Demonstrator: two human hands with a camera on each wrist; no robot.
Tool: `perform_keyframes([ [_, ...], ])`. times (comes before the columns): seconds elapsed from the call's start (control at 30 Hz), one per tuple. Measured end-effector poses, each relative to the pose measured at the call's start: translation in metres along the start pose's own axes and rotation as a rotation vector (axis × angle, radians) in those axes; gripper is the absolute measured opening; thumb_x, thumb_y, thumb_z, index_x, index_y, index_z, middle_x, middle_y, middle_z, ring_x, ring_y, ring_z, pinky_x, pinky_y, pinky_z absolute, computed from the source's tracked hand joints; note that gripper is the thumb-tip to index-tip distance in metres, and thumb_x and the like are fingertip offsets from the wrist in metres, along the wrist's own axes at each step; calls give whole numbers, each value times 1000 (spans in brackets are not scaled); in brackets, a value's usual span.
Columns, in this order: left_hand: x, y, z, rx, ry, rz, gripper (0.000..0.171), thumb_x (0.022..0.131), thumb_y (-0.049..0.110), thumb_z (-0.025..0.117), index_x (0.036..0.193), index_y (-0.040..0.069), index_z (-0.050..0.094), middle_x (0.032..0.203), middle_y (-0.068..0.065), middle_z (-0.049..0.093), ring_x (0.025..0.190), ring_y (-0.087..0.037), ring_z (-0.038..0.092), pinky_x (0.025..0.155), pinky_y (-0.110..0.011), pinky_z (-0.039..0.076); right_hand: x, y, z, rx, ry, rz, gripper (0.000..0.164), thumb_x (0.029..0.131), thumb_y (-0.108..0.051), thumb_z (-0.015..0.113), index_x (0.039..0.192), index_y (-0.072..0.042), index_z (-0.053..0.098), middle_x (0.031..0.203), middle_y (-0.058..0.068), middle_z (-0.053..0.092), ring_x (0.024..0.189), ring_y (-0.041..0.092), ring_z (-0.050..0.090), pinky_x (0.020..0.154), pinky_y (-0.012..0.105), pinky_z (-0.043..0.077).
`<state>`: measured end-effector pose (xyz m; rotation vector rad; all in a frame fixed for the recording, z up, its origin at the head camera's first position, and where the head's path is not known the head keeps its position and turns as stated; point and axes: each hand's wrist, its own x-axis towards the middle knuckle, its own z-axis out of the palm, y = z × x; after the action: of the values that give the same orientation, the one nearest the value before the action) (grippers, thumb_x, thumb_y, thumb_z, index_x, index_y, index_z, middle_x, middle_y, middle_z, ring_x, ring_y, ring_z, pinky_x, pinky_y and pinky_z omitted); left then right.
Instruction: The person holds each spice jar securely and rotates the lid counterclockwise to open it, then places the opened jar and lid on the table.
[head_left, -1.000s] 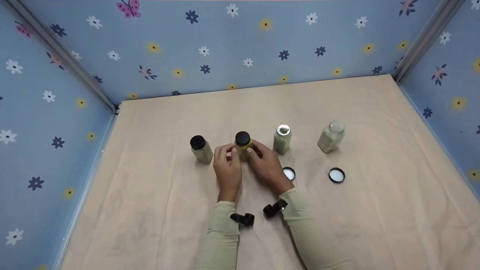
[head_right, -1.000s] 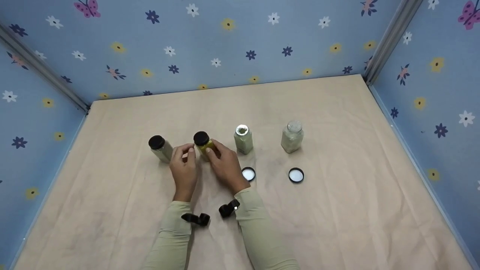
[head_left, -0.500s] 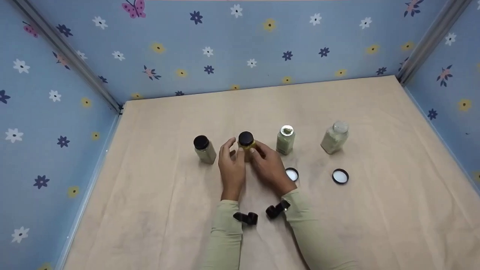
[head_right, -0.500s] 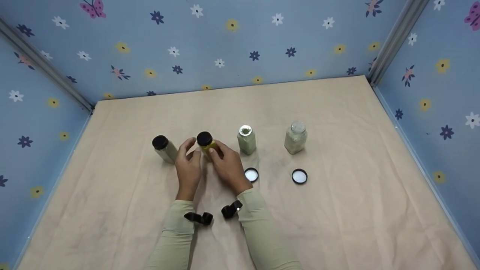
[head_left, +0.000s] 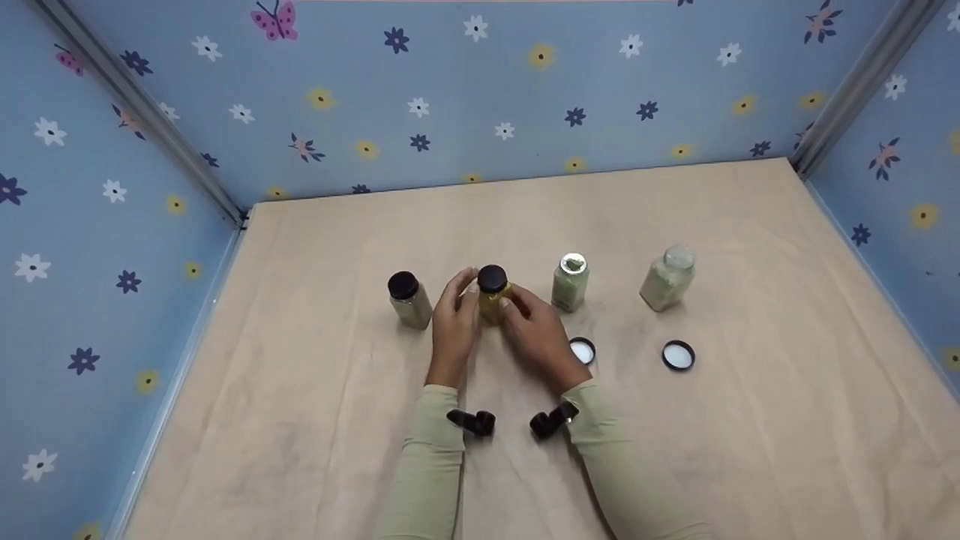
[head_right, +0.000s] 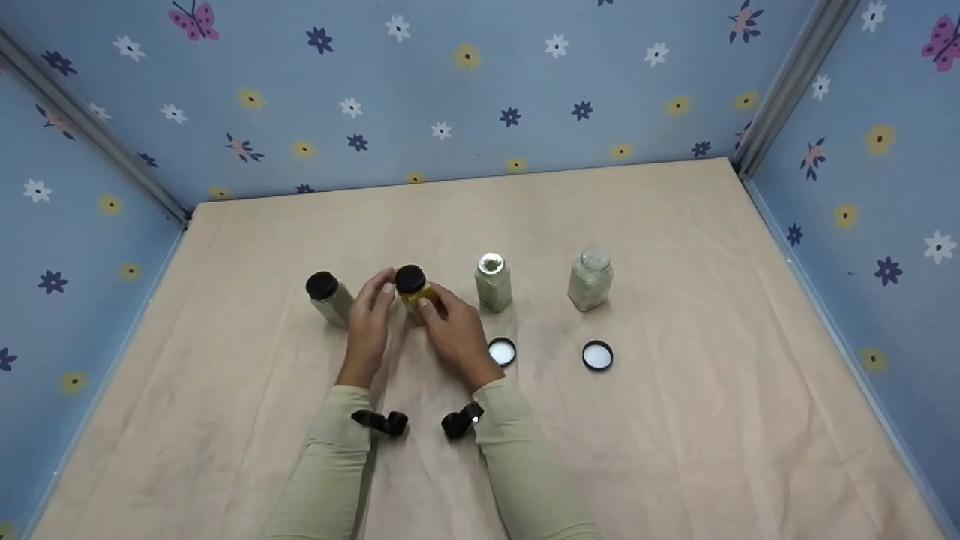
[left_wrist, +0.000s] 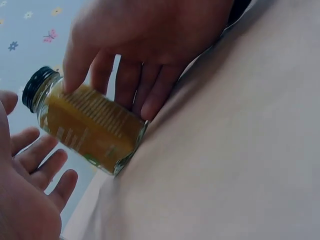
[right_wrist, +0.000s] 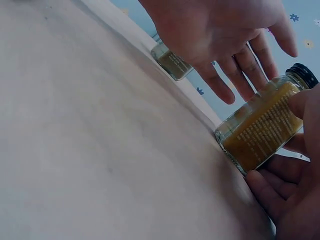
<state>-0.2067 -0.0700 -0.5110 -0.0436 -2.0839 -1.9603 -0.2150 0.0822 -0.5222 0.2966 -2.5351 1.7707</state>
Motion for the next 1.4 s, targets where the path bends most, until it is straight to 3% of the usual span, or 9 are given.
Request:
perform_keyframes([
  [0.17,6,1,-7,-51,-145,-6,54,104,20,57,151,2,40,150,-10,49,139,-20,44,112,-32,36,0,0,1,8,-6,-3,46,104,-34,56,142,-9,57,137,7,61,130,19,53,110,34,38],
  [0.27,9,5,-9,-32,-211,-25,58,102,17,59,153,1,36,152,-12,46,139,-21,44,111,-32,37,0,1,1,-6,-9,-15,47,104,-35,55,143,-8,56,138,6,60,129,18,53,109,34,39],
  [0.5,1,39,-12,35,-256,-40,56,101,13,61,151,-1,41,153,-16,43,140,-23,41,113,-33,34,0,2,1,-27,-32,-24,50,105,-39,52,145,-9,54,140,6,59,130,16,52,109,32,40],
  [0.7,5,40,-15,63,-290,-37,53,100,13,62,148,-2,45,151,-17,46,140,-23,42,113,-32,35,0,3,0,-24,-36,-27,49,106,-37,51,145,-8,53,140,7,59,130,17,53,109,33,40],
  [1.0,13,49,-24,66,-410,-37,53,101,11,60,149,-3,42,152,-18,43,138,-27,44,112,-39,37,2,3,-2,-12,-28,-14,44,106,-32,53,144,-9,55,139,6,60,130,19,53,110,34,39],
  [1.17,19,42,-25,53,-453,-41,55,102,10,59,152,-2,38,156,-18,38,141,-26,41,114,-38,34,2,3,-3,17,-28,-22,42,105,-30,53,142,-10,57,137,5,61,130,18,53,110,34,39],
  [1.4,25,12,-20,54,-408,-45,52,101,19,63,149,9,48,150,-10,48,135,-22,48,112,-39,37,1,3,-5,23,-23,-42,41,105,-28,55,141,-9,59,137,6,61,128,18,55,108,34,41],
])
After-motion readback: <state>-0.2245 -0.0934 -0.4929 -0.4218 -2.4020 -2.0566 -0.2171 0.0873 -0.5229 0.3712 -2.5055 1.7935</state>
